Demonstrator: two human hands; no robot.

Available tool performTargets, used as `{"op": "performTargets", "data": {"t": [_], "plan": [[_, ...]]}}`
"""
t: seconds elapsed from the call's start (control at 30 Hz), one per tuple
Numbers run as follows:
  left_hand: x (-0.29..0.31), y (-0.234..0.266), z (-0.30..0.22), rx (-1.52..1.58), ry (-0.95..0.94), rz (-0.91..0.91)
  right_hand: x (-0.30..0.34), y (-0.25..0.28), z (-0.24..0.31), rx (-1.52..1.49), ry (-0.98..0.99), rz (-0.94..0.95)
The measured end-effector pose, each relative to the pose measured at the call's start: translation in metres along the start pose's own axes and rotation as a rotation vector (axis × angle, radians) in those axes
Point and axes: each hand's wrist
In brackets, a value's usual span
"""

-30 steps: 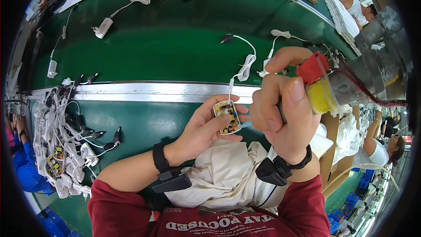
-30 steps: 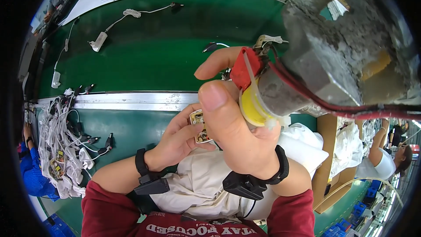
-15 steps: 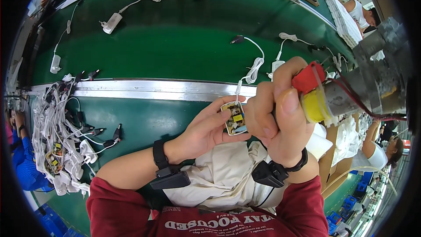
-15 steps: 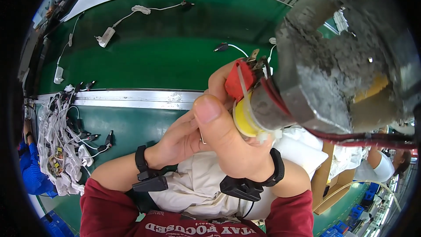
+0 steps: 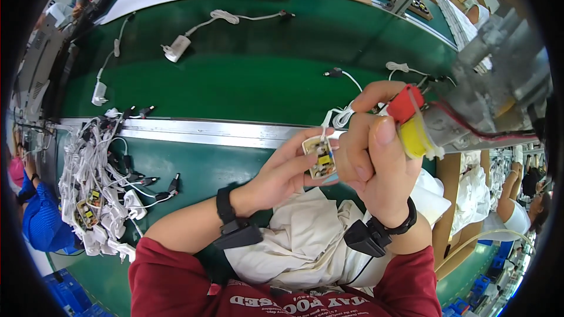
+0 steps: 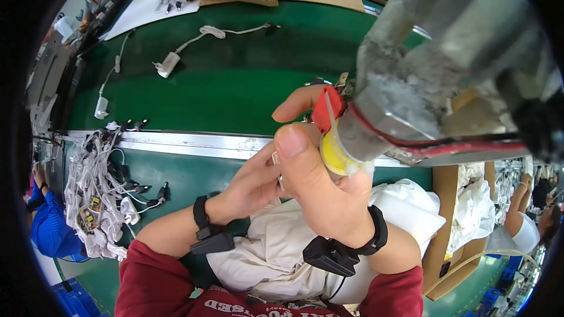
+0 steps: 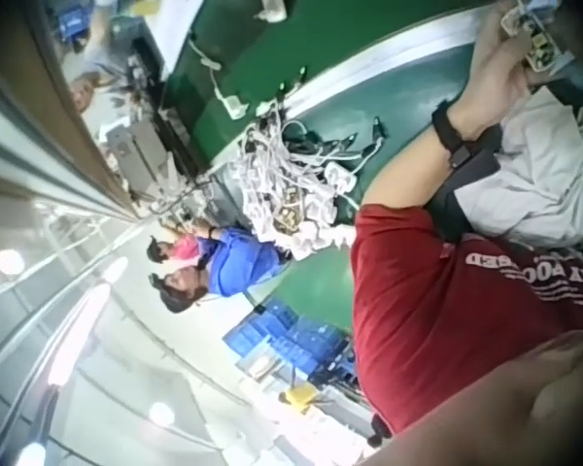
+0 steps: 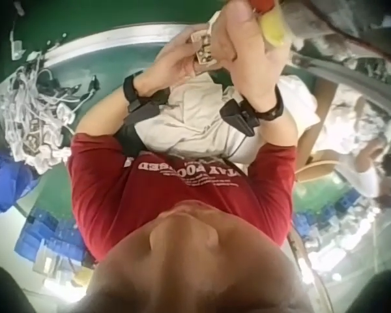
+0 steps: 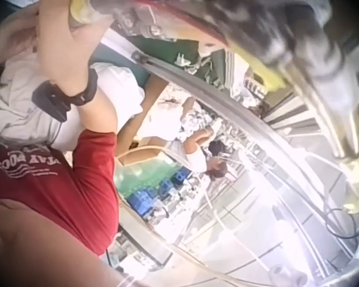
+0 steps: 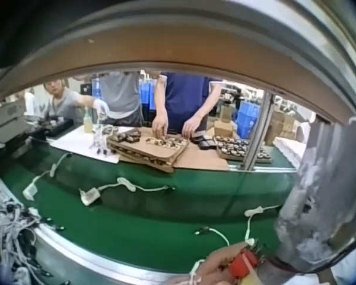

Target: The person picks up a charger assembly from the conveyor belt, applies glue to the internal circuit board using a handheld dispenser, and places it back onto the belt. This process is repeated for several more assemblies.

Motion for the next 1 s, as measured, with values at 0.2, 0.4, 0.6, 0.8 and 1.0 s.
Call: {"op": "performTargets", "data": {"t": [0.2, 0.4, 0.6, 0.8, 1.0], "plan": [[-0.071, 0.001, -0.039, -1.205, -0.545, 0.067, 0.011, 0.0, 0.022, -0.038, -0.023, -0.002], [-0.083, 0.001, -0.051, -2.1, -0.651, -0.179, 0.014, 0.003, 0.041, -0.093, -0.033, -0.008], [-0.035, 0.032, -0.171, -2.583, -0.783, -0.927, 0.013, 0.019, 0.044, -0.083, -0.027, -0.003], [-0.009, 0.031, -0.172, -2.147, -0.276, -0.945, 0.014, 0.017, 0.048, -0.156, -0.048, -0.028], [-0.008, -0.037, -0.056, -0.179, -0.137, -0.359, 0.003, 0.029, 0.042, -0.043, -0.054, -0.111]]}}
Point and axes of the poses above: each hand's wrist, its own x-axis away from the middle knuckle, its own y-axis out of the back of the hand, z = x × y, and after that the axes turned 3 degrees about x, right-handed
